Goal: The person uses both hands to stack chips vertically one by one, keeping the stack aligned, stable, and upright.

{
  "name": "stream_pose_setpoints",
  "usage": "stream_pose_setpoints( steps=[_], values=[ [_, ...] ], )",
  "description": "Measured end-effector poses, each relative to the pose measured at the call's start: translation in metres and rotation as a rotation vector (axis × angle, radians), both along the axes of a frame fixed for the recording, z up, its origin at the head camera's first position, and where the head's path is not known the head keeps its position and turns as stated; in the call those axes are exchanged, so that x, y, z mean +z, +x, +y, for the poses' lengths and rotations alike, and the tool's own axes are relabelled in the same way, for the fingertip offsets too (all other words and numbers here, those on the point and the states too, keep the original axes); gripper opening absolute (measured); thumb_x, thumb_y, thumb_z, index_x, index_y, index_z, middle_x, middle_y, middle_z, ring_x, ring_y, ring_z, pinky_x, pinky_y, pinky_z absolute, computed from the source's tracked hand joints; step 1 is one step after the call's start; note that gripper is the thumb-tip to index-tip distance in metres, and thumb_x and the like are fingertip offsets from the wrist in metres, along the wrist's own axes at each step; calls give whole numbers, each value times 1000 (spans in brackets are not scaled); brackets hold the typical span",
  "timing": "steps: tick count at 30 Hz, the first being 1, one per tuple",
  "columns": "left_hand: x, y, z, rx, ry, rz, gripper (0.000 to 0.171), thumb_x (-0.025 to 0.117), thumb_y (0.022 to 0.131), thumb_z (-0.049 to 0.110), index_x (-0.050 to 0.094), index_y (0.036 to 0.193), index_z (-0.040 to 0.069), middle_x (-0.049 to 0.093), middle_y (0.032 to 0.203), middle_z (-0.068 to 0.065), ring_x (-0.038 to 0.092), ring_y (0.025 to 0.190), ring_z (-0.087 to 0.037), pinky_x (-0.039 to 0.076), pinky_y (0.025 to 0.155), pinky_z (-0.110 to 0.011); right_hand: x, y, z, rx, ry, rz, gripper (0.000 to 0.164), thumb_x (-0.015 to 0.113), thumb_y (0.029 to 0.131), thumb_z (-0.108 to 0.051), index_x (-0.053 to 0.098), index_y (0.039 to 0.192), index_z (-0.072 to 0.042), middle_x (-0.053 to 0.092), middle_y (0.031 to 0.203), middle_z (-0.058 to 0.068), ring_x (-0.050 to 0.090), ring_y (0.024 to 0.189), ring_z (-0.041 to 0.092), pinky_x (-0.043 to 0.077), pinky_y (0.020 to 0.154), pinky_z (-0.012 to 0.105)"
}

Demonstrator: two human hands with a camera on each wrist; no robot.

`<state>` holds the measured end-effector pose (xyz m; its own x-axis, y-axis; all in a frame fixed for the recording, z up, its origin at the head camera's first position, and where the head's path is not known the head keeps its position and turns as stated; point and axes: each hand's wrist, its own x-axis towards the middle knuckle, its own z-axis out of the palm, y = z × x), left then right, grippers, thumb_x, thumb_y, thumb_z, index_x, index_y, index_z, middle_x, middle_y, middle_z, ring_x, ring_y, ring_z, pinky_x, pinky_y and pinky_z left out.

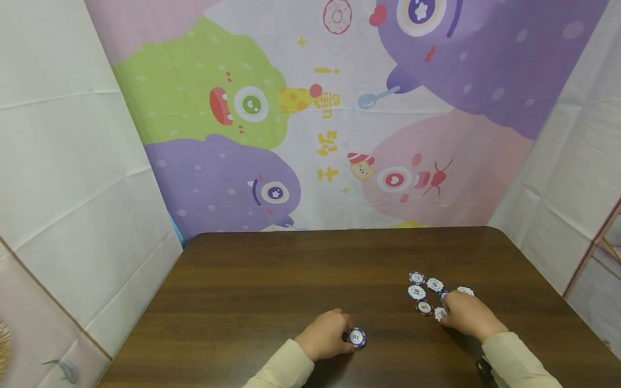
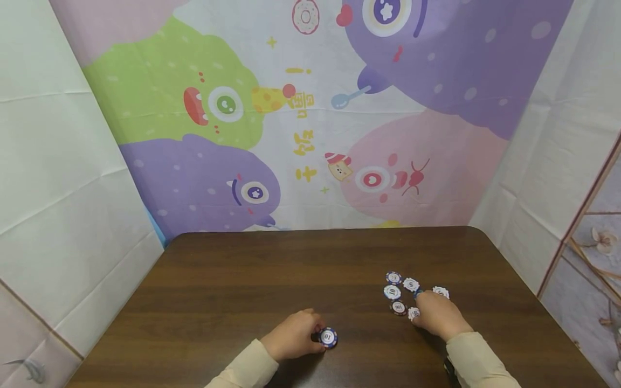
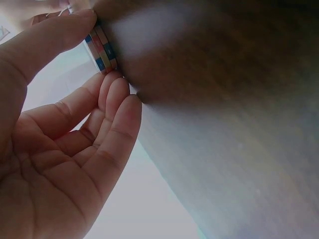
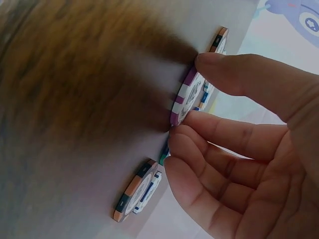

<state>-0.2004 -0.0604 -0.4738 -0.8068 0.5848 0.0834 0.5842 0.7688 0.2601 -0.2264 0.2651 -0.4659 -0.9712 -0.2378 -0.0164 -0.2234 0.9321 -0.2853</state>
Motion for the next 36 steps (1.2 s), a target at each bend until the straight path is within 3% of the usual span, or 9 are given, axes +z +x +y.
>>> stream_pose_setpoints(
  steps=[13, 24, 31, 36],
  values=[
    [-1, -1, 0, 2, -7, -11, 24, 86, 68, 25, 70, 83, 15, 60, 75, 10, 46, 69, 0, 39, 62, -15, 3, -3, 0, 12, -10, -1, 26, 74, 68, -11, 49, 62, -11, 45, 62, -1, 39, 57, 14, 30, 53, 30],
    [1, 0, 0, 4, -6, -15, 25, 86, 68, 26, 70, 83, 14, 60, 76, 10, 47, 70, 0, 41, 63, -16, 10, -4, -3, 21, -49, 33, 28, 72, 72, -16, 46, 62, -12, 41, 60, -3, 37, 55, 13, 28, 52, 29],
    [1, 0, 0, 8, -13, -19, 26, 86, 68, 26, 70, 84, 14, 60, 77, 10, 47, 70, 0, 41, 64, -16, 18, -4, -16, 77, -49, 141, 22, 73, 69, -21, 52, 67, -14, 46, 64, -5, 39, 58, 11, 31, 54, 28],
    [1, 0, 0, 11, -16, -25, 25, 86, 69, 26, 70, 83, 14, 59, 76, 10, 46, 70, 1, 40, 64, -16, 25, -3, -30, 98, -89, 141, 20, 73, 71, -21, 57, 76, -12, 47, 69, -4, 40, 62, 10, 33, 56, 26]
  ],
)
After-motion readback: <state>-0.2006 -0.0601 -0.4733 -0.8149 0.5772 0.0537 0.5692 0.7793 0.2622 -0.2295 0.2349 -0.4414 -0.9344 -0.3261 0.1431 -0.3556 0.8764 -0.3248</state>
